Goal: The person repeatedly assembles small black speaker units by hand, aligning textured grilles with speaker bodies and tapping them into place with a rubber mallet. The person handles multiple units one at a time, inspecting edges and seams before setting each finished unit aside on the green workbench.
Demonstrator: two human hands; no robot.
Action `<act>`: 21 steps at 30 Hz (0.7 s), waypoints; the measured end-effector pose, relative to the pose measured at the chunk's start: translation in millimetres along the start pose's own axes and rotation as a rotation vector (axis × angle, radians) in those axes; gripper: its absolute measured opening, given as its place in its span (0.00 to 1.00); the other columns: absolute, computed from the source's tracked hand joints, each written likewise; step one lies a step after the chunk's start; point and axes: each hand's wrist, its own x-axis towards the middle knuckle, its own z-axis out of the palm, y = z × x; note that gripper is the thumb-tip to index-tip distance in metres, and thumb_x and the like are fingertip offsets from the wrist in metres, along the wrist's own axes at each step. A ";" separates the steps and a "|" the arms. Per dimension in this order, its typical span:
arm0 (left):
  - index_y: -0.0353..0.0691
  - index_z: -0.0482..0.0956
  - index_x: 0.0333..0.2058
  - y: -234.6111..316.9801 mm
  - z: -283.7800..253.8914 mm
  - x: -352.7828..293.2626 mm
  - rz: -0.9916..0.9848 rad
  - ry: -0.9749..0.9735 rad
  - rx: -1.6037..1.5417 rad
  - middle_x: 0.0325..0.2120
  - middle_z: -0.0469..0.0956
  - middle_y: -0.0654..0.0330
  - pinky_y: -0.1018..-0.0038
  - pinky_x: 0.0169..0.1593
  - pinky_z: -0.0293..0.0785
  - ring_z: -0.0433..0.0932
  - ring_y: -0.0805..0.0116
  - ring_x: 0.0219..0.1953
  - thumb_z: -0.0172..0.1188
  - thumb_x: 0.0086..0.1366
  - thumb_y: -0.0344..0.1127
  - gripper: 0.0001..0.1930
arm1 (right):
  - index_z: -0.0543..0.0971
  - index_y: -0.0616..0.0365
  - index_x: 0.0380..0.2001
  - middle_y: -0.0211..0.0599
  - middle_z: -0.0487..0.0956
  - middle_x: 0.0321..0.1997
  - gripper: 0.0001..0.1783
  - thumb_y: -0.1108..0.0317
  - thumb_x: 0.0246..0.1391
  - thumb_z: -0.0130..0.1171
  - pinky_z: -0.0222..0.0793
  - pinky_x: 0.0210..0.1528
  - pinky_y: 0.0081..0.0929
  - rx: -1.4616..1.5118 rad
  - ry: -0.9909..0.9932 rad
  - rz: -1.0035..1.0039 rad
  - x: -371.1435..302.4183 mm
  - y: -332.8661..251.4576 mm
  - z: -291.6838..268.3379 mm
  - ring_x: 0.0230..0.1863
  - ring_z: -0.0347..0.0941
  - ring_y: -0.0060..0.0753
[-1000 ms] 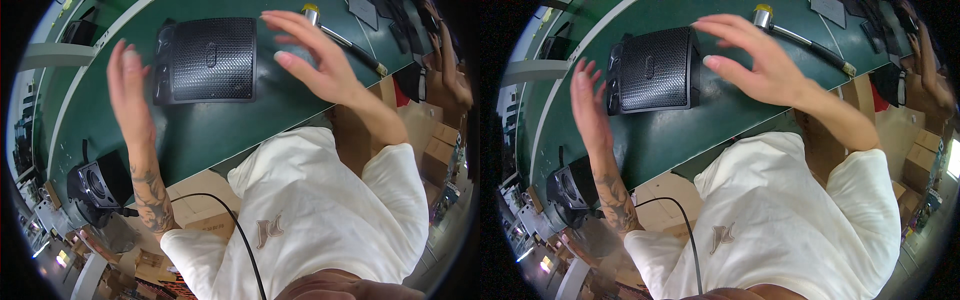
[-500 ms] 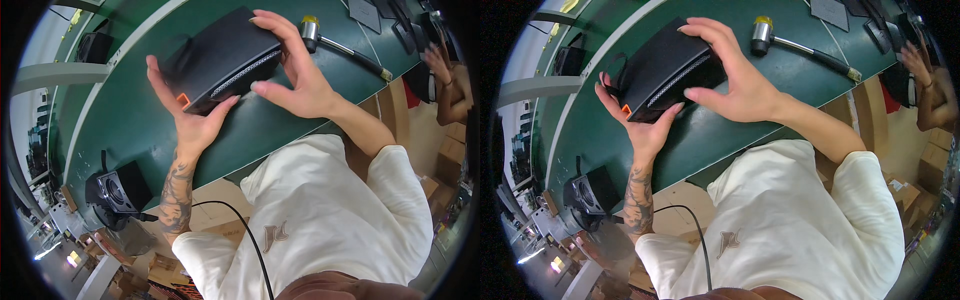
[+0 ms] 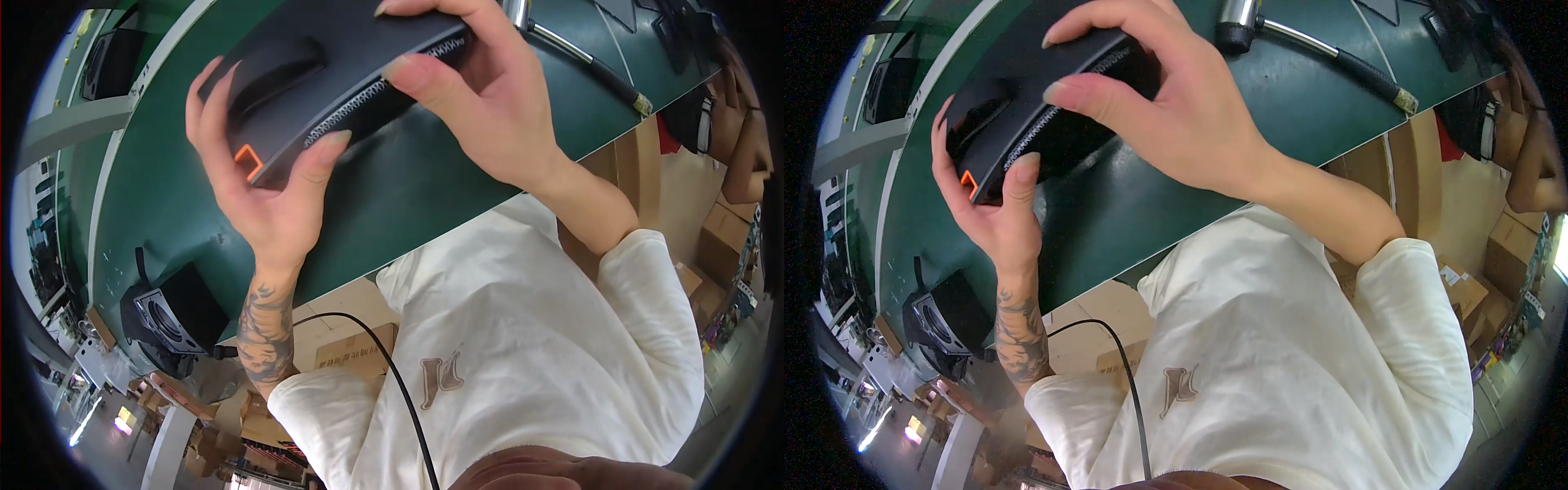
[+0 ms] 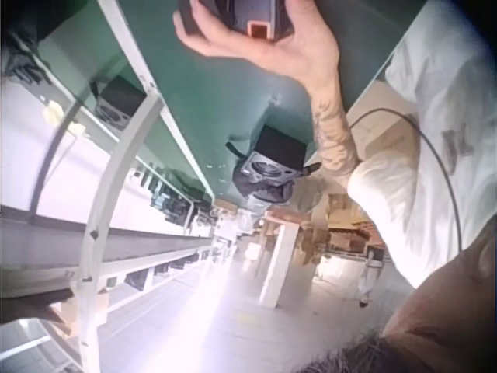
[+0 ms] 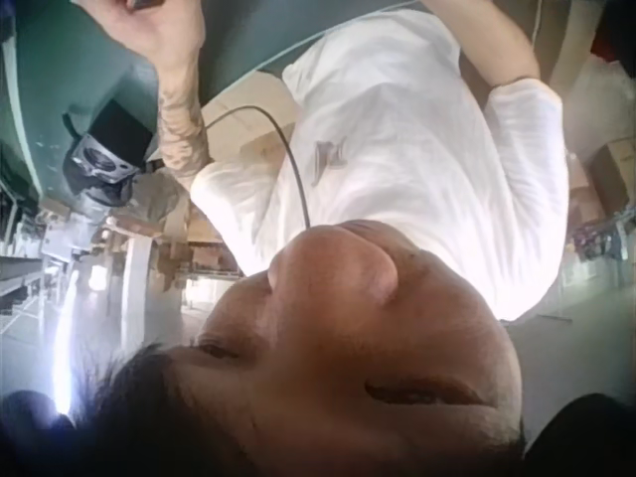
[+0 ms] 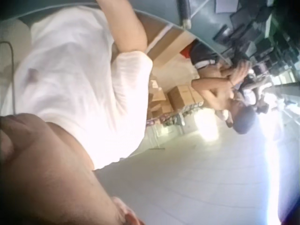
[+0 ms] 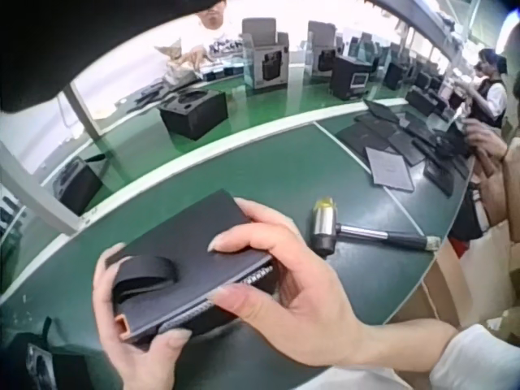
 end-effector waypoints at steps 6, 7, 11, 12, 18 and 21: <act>0.38 0.61 0.68 -5.6 -2.3 5.7 -0.050 -0.037 -0.135 0.70 0.55 0.47 0.61 0.65 0.70 0.68 0.56 0.66 0.78 0.56 0.40 0.46 | 0.74 0.61 0.60 0.54 0.60 0.71 0.26 0.68 0.62 0.68 0.55 0.70 0.29 -0.052 -0.044 0.013 7.8 -4.1 -2.7 0.71 0.61 0.35; 0.38 0.60 0.69 -7.9 -2.0 4.8 -0.054 -0.034 -0.210 0.72 0.54 0.47 0.61 0.67 0.69 0.67 0.56 0.67 0.77 0.57 0.38 0.46 | 0.74 0.61 0.60 0.54 0.61 0.71 0.26 0.68 0.62 0.68 0.55 0.70 0.29 -0.005 -0.041 0.066 7.3 -5.2 -1.5 0.72 0.59 0.36; 0.36 0.54 0.71 -1.9 8.1 0.3 -0.167 0.062 -0.472 0.75 0.46 0.48 0.61 0.70 0.62 0.64 0.58 0.69 0.73 0.60 0.34 0.47 | 0.73 0.61 0.60 0.46 0.66 0.67 0.25 0.68 0.62 0.68 0.48 0.73 0.32 0.008 -0.030 0.062 6.6 -0.6 0.5 0.75 0.54 0.37; 0.36 0.52 0.72 2.0 10.4 1.0 -0.170 0.074 -0.455 0.75 0.45 0.49 0.61 0.71 0.61 0.63 0.58 0.69 0.73 0.60 0.34 0.47 | 0.73 0.61 0.59 0.44 0.68 0.65 0.25 0.68 0.62 0.68 0.46 0.74 0.33 0.003 -0.028 0.052 6.3 0.2 1.1 0.76 0.53 0.38; 0.30 0.50 0.72 10.9 12.0 3.5 -0.156 0.091 -0.277 0.71 0.58 0.49 0.62 0.71 0.62 0.65 0.58 0.68 0.73 0.61 0.35 0.49 | 0.74 0.60 0.58 0.36 0.73 0.59 0.23 0.69 0.63 0.67 0.40 0.77 0.38 -0.046 -0.088 -0.051 10.8 4.3 -3.6 0.77 0.51 0.39; 0.34 0.56 0.69 2.0 13.5 0.6 -0.034 0.105 -0.175 0.68 0.63 0.47 0.61 0.68 0.68 0.69 0.55 0.66 0.72 0.64 0.38 0.42 | 0.74 0.60 0.57 0.36 0.73 0.59 0.22 0.69 0.62 0.68 0.44 0.76 0.39 -0.073 -0.088 -0.017 9.0 1.9 -6.0 0.77 0.52 0.40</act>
